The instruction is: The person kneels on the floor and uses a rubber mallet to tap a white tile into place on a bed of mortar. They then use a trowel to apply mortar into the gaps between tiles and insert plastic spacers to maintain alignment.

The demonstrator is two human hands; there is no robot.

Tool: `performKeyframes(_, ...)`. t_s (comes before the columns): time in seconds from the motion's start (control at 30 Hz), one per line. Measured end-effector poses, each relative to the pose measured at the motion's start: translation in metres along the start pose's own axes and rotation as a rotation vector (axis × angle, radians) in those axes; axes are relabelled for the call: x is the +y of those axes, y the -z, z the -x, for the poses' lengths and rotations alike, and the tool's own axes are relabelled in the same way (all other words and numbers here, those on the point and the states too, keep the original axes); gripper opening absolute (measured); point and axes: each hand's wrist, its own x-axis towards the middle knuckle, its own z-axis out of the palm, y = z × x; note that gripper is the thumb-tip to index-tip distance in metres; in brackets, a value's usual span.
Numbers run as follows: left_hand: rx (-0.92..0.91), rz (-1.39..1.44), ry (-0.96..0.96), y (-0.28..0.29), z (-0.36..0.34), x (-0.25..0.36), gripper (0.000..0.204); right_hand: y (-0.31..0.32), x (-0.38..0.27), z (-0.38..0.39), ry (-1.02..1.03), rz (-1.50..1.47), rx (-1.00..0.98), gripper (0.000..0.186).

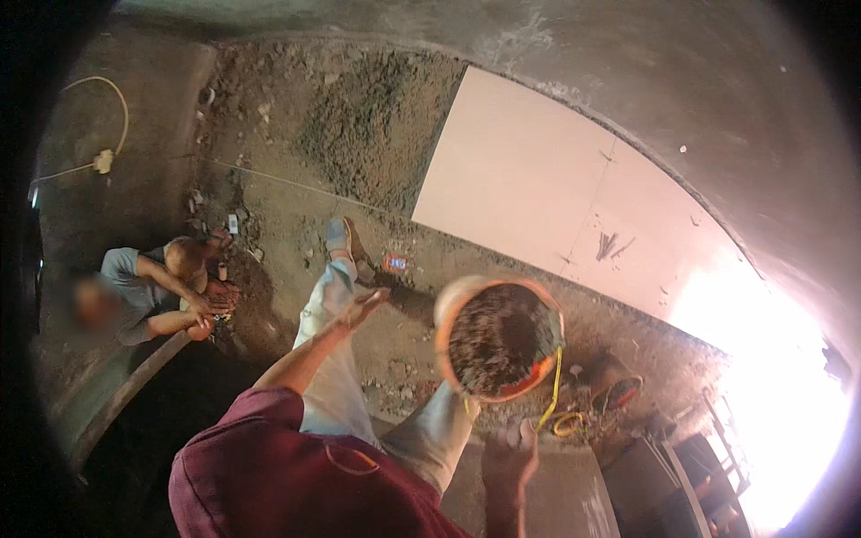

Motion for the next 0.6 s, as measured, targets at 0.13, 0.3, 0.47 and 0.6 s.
performKeyframes(0.13, -0.173, 0.7, -0.012, 0.042, 0.024, 0.019, 0.057, -0.082, -0.033, 0.116, -0.058, 0.247, -0.375, 0.032)
performKeyframes(0.3, -0.184, 1.192, -0.195, 0.152, 0.066, 0.053, 0.061, -0.236, -0.008, 0.142, 0.007, 0.68, -0.93, 0.026)
performKeyframes(0.47, -0.101, 1.324, -0.489, 0.284, 0.057, 0.102, 0.065, -0.372, 0.104, 0.102, 0.729, 1.438, -0.973, 0.057)
performKeyframes(0.6, 0.068, 1.229, -0.567, 0.372, 0.007, 0.141, 0.068, -0.48, 0.221, -0.008, 1.06, 1.358, -0.85, 0.057)
